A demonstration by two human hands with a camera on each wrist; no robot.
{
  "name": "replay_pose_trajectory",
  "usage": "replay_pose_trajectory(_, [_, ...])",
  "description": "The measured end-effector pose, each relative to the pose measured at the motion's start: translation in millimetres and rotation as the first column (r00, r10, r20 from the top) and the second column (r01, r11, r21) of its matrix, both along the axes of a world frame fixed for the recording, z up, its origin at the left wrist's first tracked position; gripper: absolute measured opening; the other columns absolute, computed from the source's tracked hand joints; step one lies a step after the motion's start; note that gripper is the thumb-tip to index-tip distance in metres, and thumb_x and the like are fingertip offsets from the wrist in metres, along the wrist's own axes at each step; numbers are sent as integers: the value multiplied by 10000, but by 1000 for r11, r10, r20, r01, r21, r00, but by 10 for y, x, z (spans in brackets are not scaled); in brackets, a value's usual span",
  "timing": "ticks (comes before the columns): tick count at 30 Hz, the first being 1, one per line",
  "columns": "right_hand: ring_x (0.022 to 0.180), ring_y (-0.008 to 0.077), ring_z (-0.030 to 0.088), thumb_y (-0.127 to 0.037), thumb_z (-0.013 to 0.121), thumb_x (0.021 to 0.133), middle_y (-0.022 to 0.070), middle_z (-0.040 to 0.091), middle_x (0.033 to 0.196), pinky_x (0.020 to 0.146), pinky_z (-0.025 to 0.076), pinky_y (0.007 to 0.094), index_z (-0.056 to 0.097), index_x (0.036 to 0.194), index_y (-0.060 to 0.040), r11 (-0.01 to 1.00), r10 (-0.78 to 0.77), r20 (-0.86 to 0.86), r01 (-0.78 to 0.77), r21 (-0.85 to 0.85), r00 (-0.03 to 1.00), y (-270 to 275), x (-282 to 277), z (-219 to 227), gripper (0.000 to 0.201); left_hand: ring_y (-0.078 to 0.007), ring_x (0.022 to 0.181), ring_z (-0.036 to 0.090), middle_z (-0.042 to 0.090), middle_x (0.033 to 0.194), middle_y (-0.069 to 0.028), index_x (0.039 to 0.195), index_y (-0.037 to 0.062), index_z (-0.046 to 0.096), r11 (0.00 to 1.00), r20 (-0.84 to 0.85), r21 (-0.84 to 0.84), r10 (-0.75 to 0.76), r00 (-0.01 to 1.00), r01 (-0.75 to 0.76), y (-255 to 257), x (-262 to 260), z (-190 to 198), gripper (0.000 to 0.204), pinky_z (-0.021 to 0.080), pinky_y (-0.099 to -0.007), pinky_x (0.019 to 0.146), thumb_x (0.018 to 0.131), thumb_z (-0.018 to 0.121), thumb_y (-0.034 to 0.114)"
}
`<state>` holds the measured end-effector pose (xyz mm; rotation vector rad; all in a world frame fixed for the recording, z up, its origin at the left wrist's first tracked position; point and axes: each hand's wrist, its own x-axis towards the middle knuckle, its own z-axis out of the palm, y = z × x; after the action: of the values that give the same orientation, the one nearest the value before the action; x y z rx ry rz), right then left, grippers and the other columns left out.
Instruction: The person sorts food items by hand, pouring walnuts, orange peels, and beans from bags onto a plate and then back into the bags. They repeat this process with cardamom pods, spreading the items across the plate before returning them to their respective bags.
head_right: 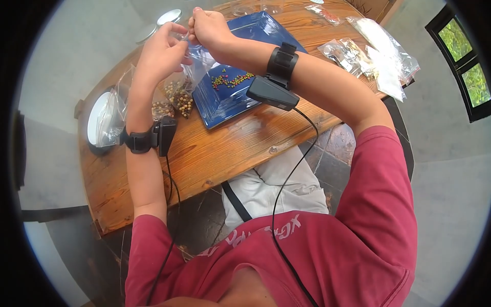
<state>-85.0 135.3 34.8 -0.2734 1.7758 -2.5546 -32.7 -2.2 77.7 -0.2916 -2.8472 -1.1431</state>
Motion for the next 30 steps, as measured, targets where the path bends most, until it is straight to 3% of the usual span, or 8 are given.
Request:
replay_pose_trajectory(11, [1065,216,687,-208,453,1066,151,729,1095,1022,507,366,696,1139,36,973,121,9,-121,198,993,98,454,66,351,-212,751,756,746,769,-105,1276,18,612,995,-66,58,79,995,-76,-147,-2,39,425,563,-351,754,878,579,162])
replay_pose_trajectory(16, [1534,235,292,-516,432,1053,192,350,1643,1256,162,394,463,1533,-67,882,402,98,-414,226,910,285,614,293,658,-217,749,753,747,772,-119,1300,18,596,997,-53,19,80,995,-80,-160,58,89,447,561,-357,757,880,552,163])
replay_pose_trajectory(19, [1586,368,112,-600,413,1031,281,177,1681,1267,28,521,315,1609,-54,749,623,-29,-584,313,782,367,551,366,800,-216,747,745,751,775,-118,1303,20,593,998,-59,23,63,996,-62,-113,62,73,450,556,-357,752,877,545,157])
replay_pose_trajectory(22, [1485,228,393,-481,484,1036,168,470,1573,1239,240,385,528,1497,-84,800,552,47,-545,249,832,380,427,411,610,-195,804,747,701,896,-105,1336,48,513,996,-8,-53,69,998,-69,-112,73,130,380,607,-328,663,965,546,122])
replay_pose_trajectory(25, [1272,239,625,-381,539,1026,136,642,1403,1103,453,381,629,1397,-57,780,513,-40,-447,438,857,632,-142,346,500,-194,797,746,694,874,-94,1333,46,524,995,14,-49,91,996,-91,-165,37,137,387,599,-325,654,953,546,112])
replay_pose_trajectory(27, [1011,245,744,-293,607,988,120,763,1159,912,575,376,737,1247,-56,772,183,-226,2,636,957,848,-562,214,374,-193,790,746,693,869,-92,1332,44,531,995,15,-38,98,995,-97,-187,69,162,393,593,-321,645,944,543,105])
replay_pose_trajectory(29, [945,266,758,-282,664,940,134,786,1019,863,588,385,779,1159,-78,317,191,-513,442,839,837,1176,-821,2,320,-191,781,745,692,865,-93,1329,39,538,995,-3,-28,94,996,-94,-206,76,176,397,587,-316,637,936,542,99])
replay_pose_trajectory(30, [937,274,757,-296,690,920,151,780,1009,861,587,375,784,1136,-87,205,210,-492,454,867,845,1323,-972,-181,315,-190,775,744,692,864,-94,1326,36,542,996,-16,-24,87,996,-87,-217,74,163,399,583,-314,633,932,541,97])
